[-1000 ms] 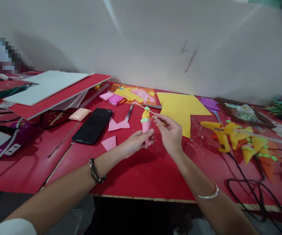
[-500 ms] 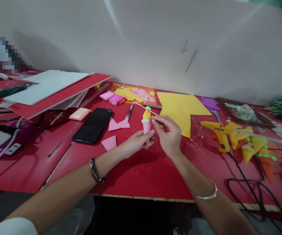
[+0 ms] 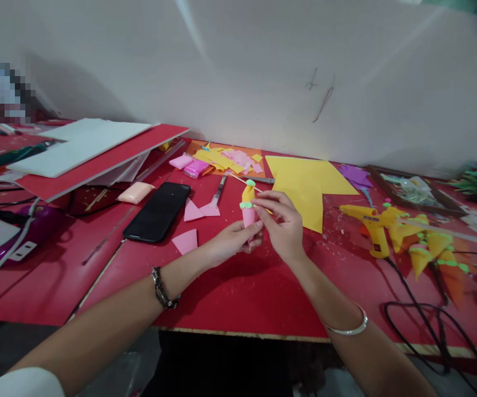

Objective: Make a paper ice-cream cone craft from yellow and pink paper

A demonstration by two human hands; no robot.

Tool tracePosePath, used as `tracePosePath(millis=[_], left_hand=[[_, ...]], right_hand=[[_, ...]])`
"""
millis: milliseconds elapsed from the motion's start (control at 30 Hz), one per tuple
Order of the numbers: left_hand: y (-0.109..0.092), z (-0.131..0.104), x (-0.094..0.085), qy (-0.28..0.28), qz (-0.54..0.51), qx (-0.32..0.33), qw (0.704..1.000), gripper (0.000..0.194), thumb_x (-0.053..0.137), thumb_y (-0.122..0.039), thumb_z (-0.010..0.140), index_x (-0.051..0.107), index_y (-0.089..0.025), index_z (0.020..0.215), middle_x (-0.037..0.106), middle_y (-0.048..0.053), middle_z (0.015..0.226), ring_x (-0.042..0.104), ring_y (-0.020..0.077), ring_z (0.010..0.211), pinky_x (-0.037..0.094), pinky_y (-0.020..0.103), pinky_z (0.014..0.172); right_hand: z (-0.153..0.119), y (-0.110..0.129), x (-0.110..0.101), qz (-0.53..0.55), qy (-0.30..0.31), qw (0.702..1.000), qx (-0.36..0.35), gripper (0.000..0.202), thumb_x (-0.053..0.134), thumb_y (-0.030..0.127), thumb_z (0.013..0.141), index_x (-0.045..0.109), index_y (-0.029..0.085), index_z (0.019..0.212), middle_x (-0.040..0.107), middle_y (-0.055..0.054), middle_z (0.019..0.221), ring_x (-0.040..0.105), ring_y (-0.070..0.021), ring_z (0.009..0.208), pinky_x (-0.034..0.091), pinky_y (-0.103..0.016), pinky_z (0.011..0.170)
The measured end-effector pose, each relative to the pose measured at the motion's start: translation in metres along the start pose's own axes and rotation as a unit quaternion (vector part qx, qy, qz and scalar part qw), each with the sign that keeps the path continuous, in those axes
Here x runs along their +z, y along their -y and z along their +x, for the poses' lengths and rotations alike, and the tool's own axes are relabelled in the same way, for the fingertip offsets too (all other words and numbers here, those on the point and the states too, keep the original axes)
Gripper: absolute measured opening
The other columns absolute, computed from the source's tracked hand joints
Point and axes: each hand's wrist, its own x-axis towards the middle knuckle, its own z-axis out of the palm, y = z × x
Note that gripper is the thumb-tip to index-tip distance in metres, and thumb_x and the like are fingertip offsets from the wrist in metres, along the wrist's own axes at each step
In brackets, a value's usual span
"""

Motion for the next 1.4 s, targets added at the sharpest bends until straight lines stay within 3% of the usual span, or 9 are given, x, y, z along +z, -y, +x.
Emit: tracePosePath(millis=[200, 400, 633, 767, 1400], left_hand=[[0.001, 0.0, -0.001, 0.001, 0.011, 0.005, 1.0, 0.032, 0.044, -0.04, 0.08, 0.038, -0.016, 0.06, 0.035, -0.005, 0.052, 0.029, 0.005, 0.046, 0.021, 0.02, 0.045], [0.004, 0.002, -0.002, -0.009, 0.052, 0.015, 0.998, 0.031, 0.043, -0.04, 0.08, 0.041, -0.015, 0.061, 0.037, -0.004, 0.053, 0.03, 0.0051, 0.046, 0.022, 0.02, 0.046], [0.003, 0.001, -0.001, -0.002, 0.071, 0.012, 0.997, 0.033, 0.041, -0.043, 0.08, 0.04, -0.015, 0.063, 0.036, -0.005, 0.053, 0.03, 0.0046, 0.047, 0.022, 0.02, 0.046], [0.001, 0.001, 0.001, 0.007, 0.078, 0.009, 0.997, 0.032, 0.041, -0.043, 0.08, 0.04, -0.015, 0.064, 0.036, -0.006, 0.052, 0.029, 0.0042, 0.046, 0.021, 0.019, 0.045], [0.003, 0.001, 0.0, 0.014, 0.098, 0.009, 0.995, 0.034, 0.042, -0.042, 0.08, 0.042, -0.014, 0.061, 0.038, -0.005, 0.05, 0.031, 0.0046, 0.045, 0.022, 0.02, 0.045]], right_hand=[[-0.001, 0.0, 0.003, 0.062, -0.01, 0.997, 0.047, 0.014, 0.052, 0.021, 0.078, 0.064, 0.025, 0.083, 0.052, -0.003, 0.096, 0.052, -0.0144, 0.094, 0.049, -0.028, 0.074], [-0.001, -0.006, 0.005, 0.101, -0.017, 0.991, 0.082, 0.011, 0.056, 0.024, 0.075, 0.061, 0.023, 0.085, 0.054, -0.003, 0.095, 0.052, -0.0139, 0.095, 0.045, -0.03, 0.083], [-0.001, -0.011, 0.007, 0.246, 0.029, 0.949, 0.192, 0.026, 0.057, 0.027, 0.072, 0.053, 0.024, 0.097, 0.053, -0.002, 0.107, 0.055, -0.012, 0.086, 0.047, -0.028, 0.077], [-0.001, -0.011, 0.008, 0.275, 0.015, 0.94, 0.2, 0.025, 0.059, 0.023, 0.071, 0.054, 0.025, 0.095, 0.052, -0.001, 0.105, 0.053, -0.0111, 0.087, 0.045, -0.026, 0.079], [-0.003, -0.013, 0.009, 0.256, 0.002, 0.951, 0.171, 0.024, 0.058, 0.021, 0.07, 0.052, 0.025, 0.092, 0.051, 0.0, 0.1, 0.051, -0.0117, 0.089, 0.045, -0.027, 0.078]])
